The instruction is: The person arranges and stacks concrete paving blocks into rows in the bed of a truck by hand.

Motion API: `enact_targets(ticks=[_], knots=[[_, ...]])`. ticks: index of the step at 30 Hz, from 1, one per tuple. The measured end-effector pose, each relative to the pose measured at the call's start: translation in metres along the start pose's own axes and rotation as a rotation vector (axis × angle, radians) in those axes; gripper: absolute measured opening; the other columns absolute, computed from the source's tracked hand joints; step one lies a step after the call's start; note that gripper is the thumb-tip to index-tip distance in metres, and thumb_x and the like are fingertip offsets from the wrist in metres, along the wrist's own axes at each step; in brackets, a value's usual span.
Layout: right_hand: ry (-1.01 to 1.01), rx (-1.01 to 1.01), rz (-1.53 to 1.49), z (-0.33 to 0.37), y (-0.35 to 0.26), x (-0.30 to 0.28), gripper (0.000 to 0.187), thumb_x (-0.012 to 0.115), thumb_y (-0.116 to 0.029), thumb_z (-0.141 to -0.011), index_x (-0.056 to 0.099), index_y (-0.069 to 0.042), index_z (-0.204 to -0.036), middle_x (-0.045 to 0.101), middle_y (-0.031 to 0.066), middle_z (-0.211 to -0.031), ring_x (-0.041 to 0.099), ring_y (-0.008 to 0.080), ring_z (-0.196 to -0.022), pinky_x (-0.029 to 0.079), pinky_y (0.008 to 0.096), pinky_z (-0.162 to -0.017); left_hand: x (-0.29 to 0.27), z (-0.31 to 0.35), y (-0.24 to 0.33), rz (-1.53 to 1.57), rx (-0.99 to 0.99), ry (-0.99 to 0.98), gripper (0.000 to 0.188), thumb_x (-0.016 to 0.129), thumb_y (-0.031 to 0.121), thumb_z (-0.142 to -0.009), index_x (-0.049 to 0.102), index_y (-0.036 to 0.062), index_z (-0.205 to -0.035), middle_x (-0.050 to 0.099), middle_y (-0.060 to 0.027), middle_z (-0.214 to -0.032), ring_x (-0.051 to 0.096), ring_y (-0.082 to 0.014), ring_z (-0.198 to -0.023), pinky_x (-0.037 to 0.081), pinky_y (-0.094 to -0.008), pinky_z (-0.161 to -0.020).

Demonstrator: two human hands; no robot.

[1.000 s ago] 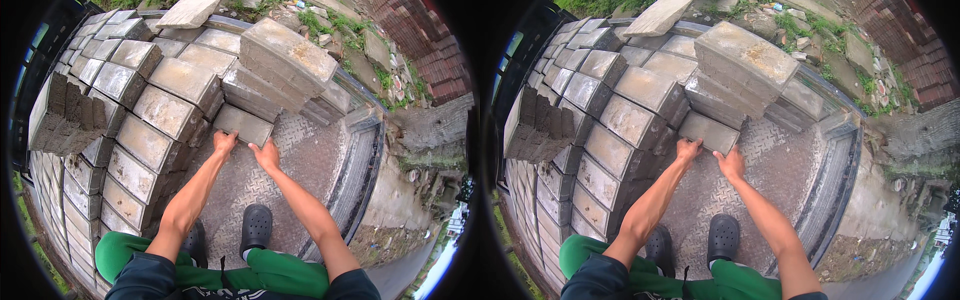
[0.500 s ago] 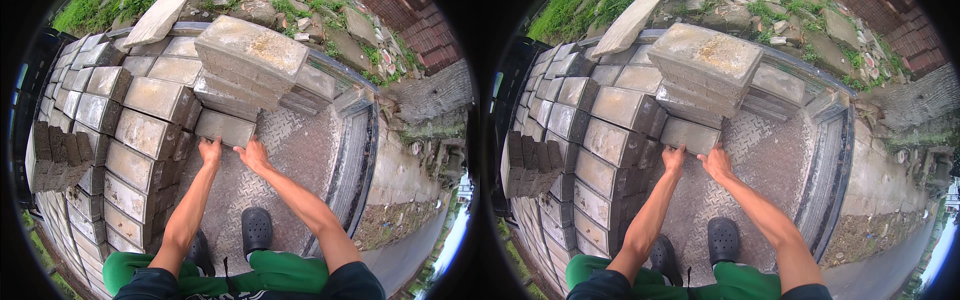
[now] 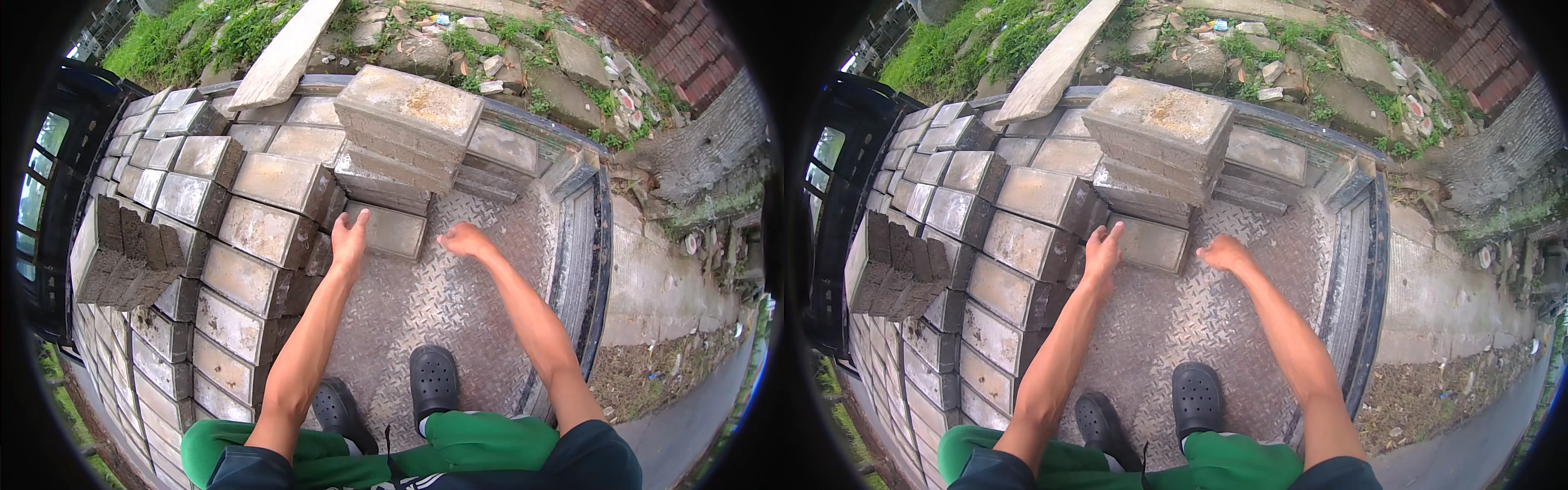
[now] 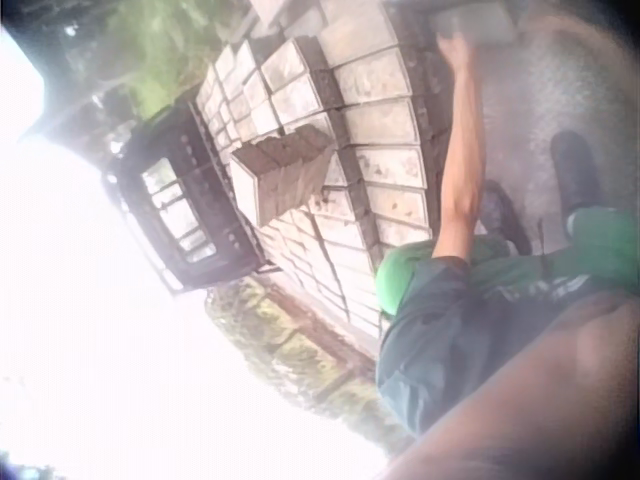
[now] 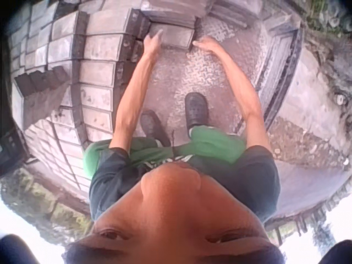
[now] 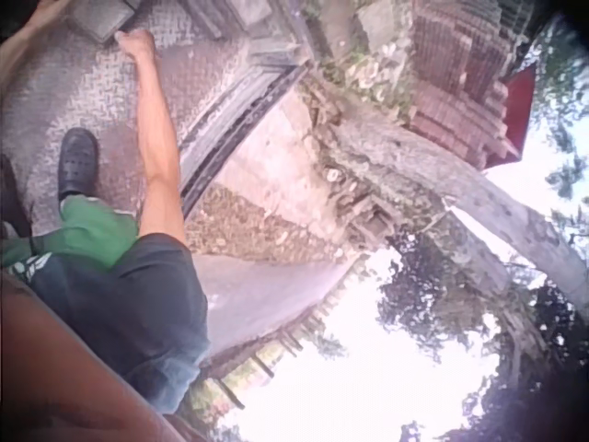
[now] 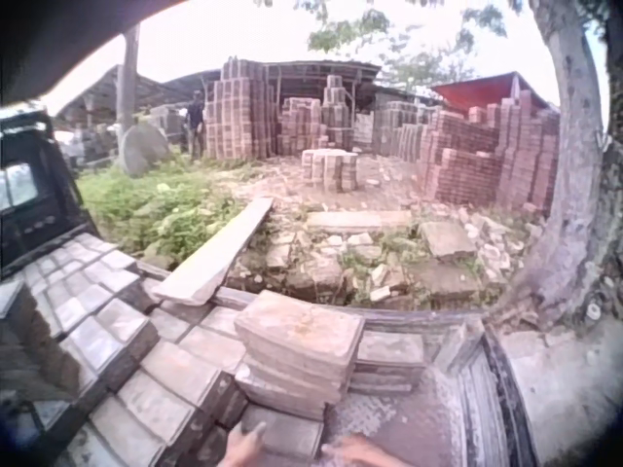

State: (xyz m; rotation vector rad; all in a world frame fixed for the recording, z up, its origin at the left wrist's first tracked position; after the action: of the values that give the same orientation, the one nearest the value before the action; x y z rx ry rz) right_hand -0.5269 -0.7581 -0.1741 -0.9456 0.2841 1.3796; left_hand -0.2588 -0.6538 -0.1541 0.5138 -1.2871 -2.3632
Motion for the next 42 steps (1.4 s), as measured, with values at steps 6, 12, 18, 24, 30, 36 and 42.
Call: enact_targets(ticks=[6,12,18,24,30,36,42], knots=[[0.660,-0.137,-0.703,0.086,-0.035,-0.195,0.066,0.048,-0.059,-0.096,0.065,0.001,-0.118,0.070,0.0189,-0.113,0.066,0.0303,-0.110,0.048,0.0422,-0.096,-0.011,0.011,0.195,0.056,0.417,-0.003,0.091,0.062,0.059,-0.090,0.030,-0.0040,-0.149,0.037,-0.0234,-0.151,0.037,-0.0304,-0.139,0.034,-0.0440,-0.110],[0.859,-0.531,-0.302,0.113,-0.132,-0.223,0.142,0.079,-0.073,-0.062,-0.002,-0.004,-0.156,0.017,0.0356,-0.153,0.024,0.0463,-0.144,0.030,0.0519,-0.115,0.019,-0.006,0.244,0.150,0.237,-0.107,0.096,0.068,0.059,-0.083,0.035,-0.0082,-0.144,0.041,-0.0259,-0.146,0.041,-0.0326,-0.135,0.032,-0.0452,-0.112],[0.793,-0.588,-0.260,0.107,-0.152,-0.225,0.144,0.089,-0.061,-0.053,0.002,-0.010,-0.157,0.023,0.0331,-0.147,0.029,0.0503,-0.137,0.032,0.0540,-0.113,0.018,-0.013,0.247,0.029,0.259,-0.036,0.092,0.074,0.051,-0.081,0.039,-0.0105,-0.140,0.045,-0.0261,-0.144,0.043,-0.0349,-0.135,0.033,-0.0479,-0.111],[0.887,-0.596,-0.255,0.104,-0.149,-0.226,0.130,0.090,-0.049,-0.059,0.011,-0.017,-0.157,0.024,0.0367,-0.143,0.031,0.0518,-0.133,0.032,0.0556,-0.111,0.026,-0.014,0.251,-0.064,0.208,-0.053,0.095,0.072,0.052,-0.083,0.034,-0.0123,-0.143,0.036,-0.0239,-0.151,0.035,-0.0327,-0.141,0.028,-0.0468,-0.115],[0.926,-0.546,-0.263,0.115,-0.154,-0.224,0.122,0.092,-0.042,-0.058,0.021,-0.022,-0.155,0.031,0.0271,-0.138,0.035,0.0456,-0.130,0.032,0.0516,-0.111,0.027,-0.009,0.255,-0.083,0.201,-0.042,0.100,0.067,0.057,-0.085,0.030,-0.0127,-0.146,0.031,-0.0256,-0.155,0.032,-0.0335,-0.143,0.026,-0.0464,-0.117],[1.041,-0.677,-0.188,0.159,-0.184,-0.230,0.117,0.091,-0.038,-0.059,0.024,-0.023,-0.154,0.030,0.0297,-0.139,0.032,0.0484,-0.131,0.028,0.0549,-0.111,0.023,-0.002,0.252,0.062,0.200,-0.110,0.096,0.061,0.062,-0.088,0.028,-0.0015,-0.152,0.028,-0.0198,-0.158,0.029,-0.0323,-0.144,0.024,-0.0504,-0.116],[1.052,-0.742,-0.074,0.206,-0.205,-0.210,0.112,0.090,-0.034,-0.061,0.027,-0.021,-0.152,0.030,0.0296,-0.139,0.033,0.0485,-0.128,0.028,0.0552,-0.110,0.004,0.040,0.225,0.202,0.199,-0.102,0.077,0.058,0.061,-0.091,0.042,0.0107,-0.146,0.042,-0.0124,-0.147,0.042,-0.0257,-0.129,0.032,-0.0458,-0.107]])
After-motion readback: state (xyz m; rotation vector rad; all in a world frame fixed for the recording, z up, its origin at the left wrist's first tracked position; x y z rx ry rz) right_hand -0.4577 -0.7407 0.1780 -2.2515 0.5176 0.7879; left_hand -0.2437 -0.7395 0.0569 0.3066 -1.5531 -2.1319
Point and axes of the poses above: each hand's wrist, its own z-axis away from the middle knuckle, its own x-axis out of the palm, y = z × x, the point moved 10 cm from there along -z, towards the middle knuckle
